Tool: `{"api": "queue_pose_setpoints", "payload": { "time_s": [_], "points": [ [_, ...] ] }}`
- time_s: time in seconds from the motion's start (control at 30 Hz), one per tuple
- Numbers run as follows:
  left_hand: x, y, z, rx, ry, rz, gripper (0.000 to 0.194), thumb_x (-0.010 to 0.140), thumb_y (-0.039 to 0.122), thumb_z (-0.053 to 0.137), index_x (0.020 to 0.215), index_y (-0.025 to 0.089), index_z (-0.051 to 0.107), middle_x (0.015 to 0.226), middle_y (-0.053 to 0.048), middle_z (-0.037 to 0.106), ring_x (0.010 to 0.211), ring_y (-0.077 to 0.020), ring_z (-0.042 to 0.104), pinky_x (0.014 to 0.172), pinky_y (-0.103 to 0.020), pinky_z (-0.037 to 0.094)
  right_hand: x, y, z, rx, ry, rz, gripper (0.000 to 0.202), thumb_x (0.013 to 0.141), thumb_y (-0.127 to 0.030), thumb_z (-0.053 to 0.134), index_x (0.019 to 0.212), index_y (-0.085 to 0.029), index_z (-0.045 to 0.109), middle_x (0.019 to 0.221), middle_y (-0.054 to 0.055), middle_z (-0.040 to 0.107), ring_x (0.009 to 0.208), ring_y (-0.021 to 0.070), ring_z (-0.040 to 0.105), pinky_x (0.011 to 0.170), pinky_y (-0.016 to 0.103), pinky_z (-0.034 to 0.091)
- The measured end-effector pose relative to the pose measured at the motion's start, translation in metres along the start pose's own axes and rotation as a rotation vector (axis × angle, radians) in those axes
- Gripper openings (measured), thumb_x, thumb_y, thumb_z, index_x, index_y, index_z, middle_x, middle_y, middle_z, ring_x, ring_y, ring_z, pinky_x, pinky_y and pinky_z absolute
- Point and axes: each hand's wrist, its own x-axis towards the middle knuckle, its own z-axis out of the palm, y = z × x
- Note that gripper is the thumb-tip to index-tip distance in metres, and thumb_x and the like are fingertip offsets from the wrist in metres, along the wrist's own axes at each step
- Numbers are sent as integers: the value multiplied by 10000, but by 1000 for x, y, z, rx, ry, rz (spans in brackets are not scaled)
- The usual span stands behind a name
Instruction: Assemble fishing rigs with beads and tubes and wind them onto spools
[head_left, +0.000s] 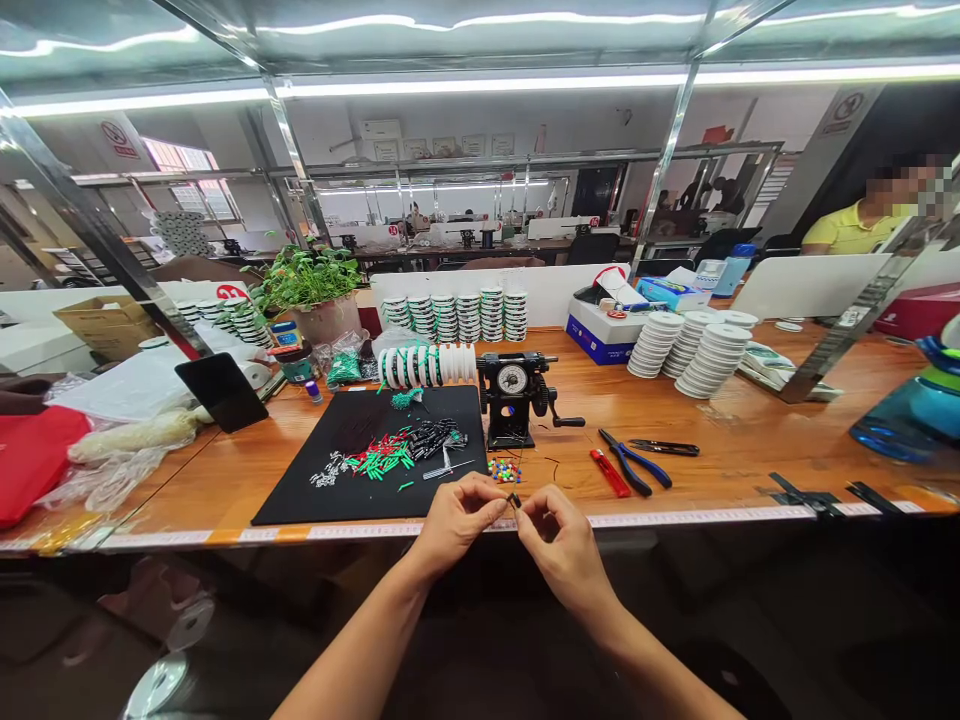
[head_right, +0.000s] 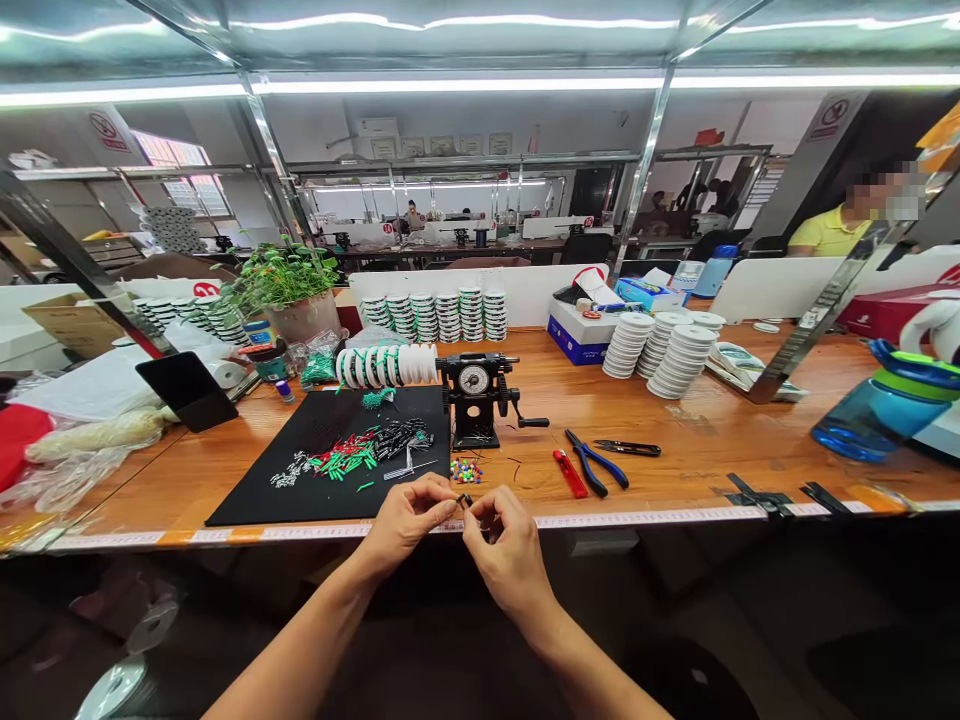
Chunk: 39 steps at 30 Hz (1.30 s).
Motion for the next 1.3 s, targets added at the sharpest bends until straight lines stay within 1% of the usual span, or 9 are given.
{"api": "queue_pose_setpoints", "payload": {
  "time_s": [0.17,0.3,0.43,0.6,0.9,1.0,1.1,1.2,1.3],
  "points": [
    [0,2,0,8,3,0,287,688,403,795,755,130,739,858,-89,628,851,-164,563,825,-284,445,1,0,3,-8,10,2,243,901,-338,555,735,-161,552,718,25,538,589,123,490,530,239,382],
    [-1,3,1,-16,13,3,299,663,401,812,749,124,741,851,-88,632,834,-167,578,798,-278,465,2,-1,5,-12,22,0,243,903,-342,553,741,-161,556,718,30,544,590,128,499,521,241,385],
    [-1,4,2,-23,25,-5,293,664,394,808,756,123,745,846,-78,634,821,-164,585,780,-265,472,2,-5,5,-24,32,-18,241,897,-327,535,717,-166,524,688,17,512,561,119,471,507,238,375],
    [-1,4,1,-4,28,9,266,674,376,806,751,128,747,842,-90,640,809,-152,581,785,-265,473,1,-6,3,-34,28,-36,221,883,-304,531,710,-168,501,674,4,488,553,108,461,506,228,376],
    [-2,7,2,-68,16,-12,257,643,357,831,747,134,754,849,-83,636,804,-145,588,765,-249,484,3,-6,5,-44,24,-31,222,880,-308,539,710,-168,520,677,14,513,568,118,484,513,233,386],
    [-2,7,3,-79,23,-32,253,633,347,837,746,136,757,866,-84,654,821,-148,602,785,-250,490,3,-7,6,-42,27,-39,221,883,-300,537,706,-168,519,676,14,513,561,116,477,509,233,382],
    [-2,6,3,-81,39,-58,250,639,349,832,758,140,765,884,-96,695,870,-175,631,842,-277,500,3,-7,7,-36,36,-45,225,889,-303,540,710,-167,523,675,13,513,560,116,476,505,234,378],
    [-3,6,3,-49,56,-50,230,664,348,815,776,151,777,904,-106,724,928,-200,655,916,-309,496,2,-6,8,-34,41,-46,231,897,-311,542,718,-167,525,685,15,516,575,120,488,510,233,383],
    [-4,6,4,-30,79,-25,209,676,343,802,771,158,780,903,-104,731,938,-211,670,937,-322,501,2,-5,8,-46,40,-52,224,899,-305,542,724,-167,524,698,15,518,582,119,491,521,234,391]
  ]
}}
